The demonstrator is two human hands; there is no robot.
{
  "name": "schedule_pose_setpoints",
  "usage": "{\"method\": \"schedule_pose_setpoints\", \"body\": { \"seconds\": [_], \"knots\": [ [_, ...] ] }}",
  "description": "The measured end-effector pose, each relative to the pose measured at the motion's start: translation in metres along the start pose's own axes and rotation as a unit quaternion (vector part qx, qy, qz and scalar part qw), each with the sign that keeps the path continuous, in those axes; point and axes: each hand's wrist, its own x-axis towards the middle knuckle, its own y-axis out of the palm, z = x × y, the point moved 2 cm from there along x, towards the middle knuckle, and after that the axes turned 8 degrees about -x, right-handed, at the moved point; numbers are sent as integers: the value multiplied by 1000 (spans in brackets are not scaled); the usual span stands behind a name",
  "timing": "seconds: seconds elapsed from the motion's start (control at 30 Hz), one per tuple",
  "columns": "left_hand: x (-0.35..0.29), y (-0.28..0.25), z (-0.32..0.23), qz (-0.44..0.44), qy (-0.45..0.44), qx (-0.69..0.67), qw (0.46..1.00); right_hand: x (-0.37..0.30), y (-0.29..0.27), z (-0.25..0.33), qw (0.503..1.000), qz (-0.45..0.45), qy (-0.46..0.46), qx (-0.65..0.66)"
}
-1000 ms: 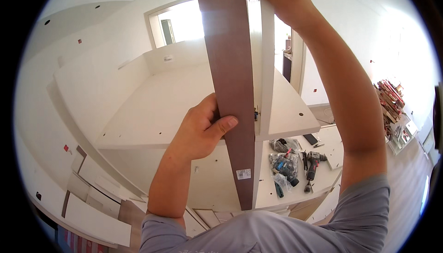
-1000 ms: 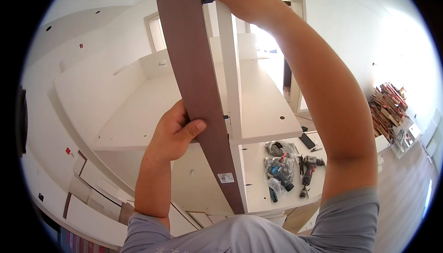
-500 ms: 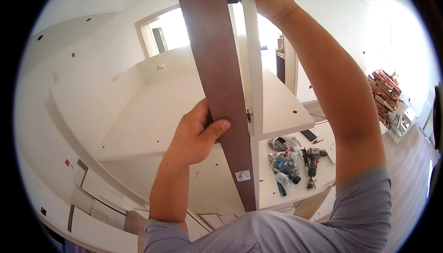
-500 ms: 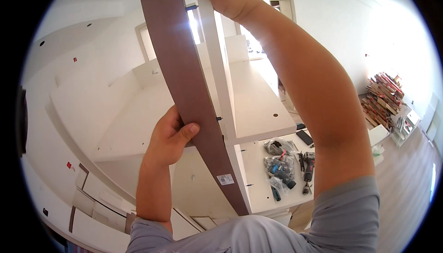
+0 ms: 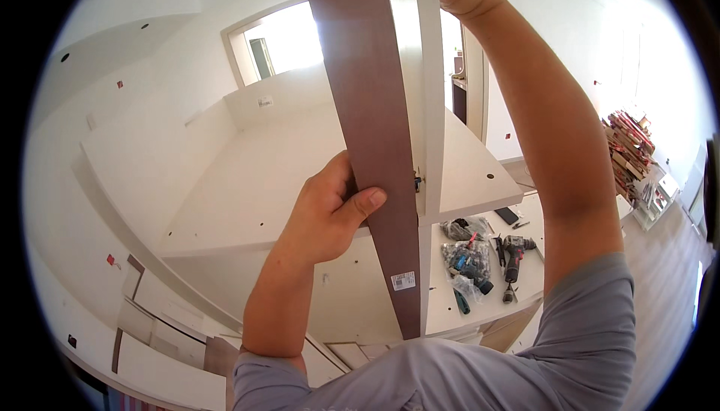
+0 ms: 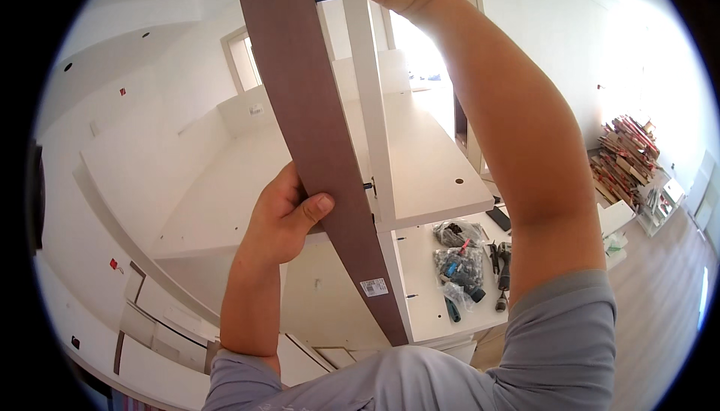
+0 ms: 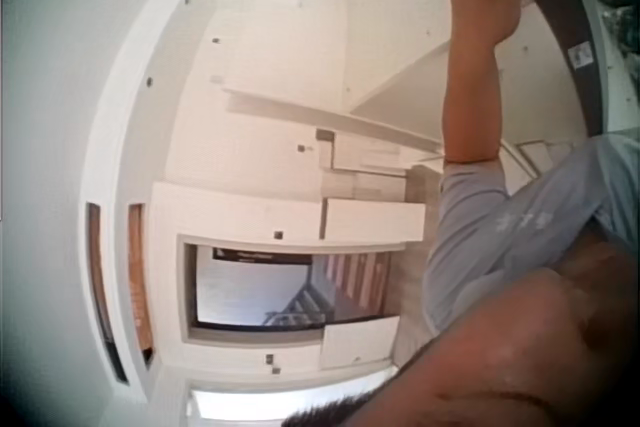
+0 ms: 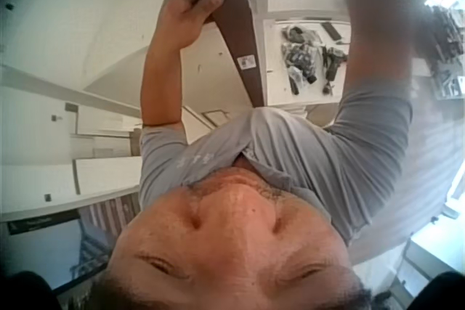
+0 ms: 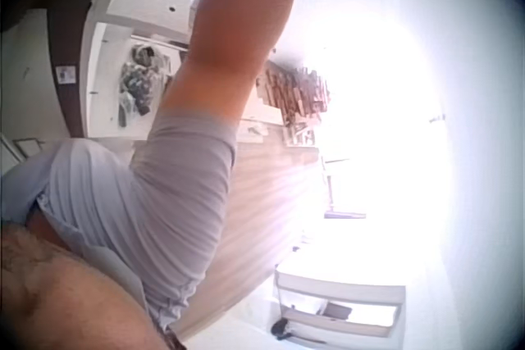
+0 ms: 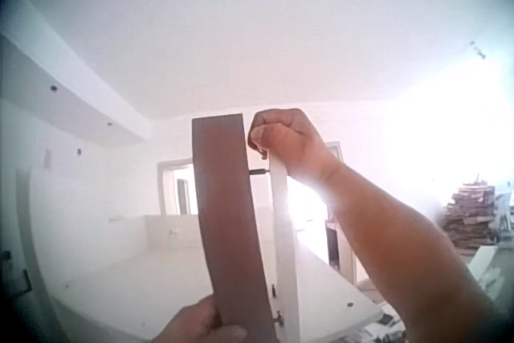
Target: The person assembles a white cabinet by aligning panels, inserting dowels and fasteners, and using an electric screwdriver to secure the pieces before moving and organizing other cabinet parts in the room.
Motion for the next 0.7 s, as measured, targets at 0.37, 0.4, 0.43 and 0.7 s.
{"method": "schedule_pose_setpoints", "body": {
  "seconds": [0.37, 0.4, 0.43, 0.7],
  "knots": [
    [-1, 3, -5, -1, -25, -19, 1000, -9, 16, 10, 996, -72, 18, 47],
    [-1, 3, -6, 3, -23, -23, 999, -8, 14, 7, 997, -64, 9, 41],
    [-1, 4, -7, 0, -31, -24, 999, -7, 14, 6, 997, -56, 4, 49],
    [-2, 3, -5, -1, -50, -31, 998, 4, 13, 0, 998, -25, -2, 52]
  ]
}}
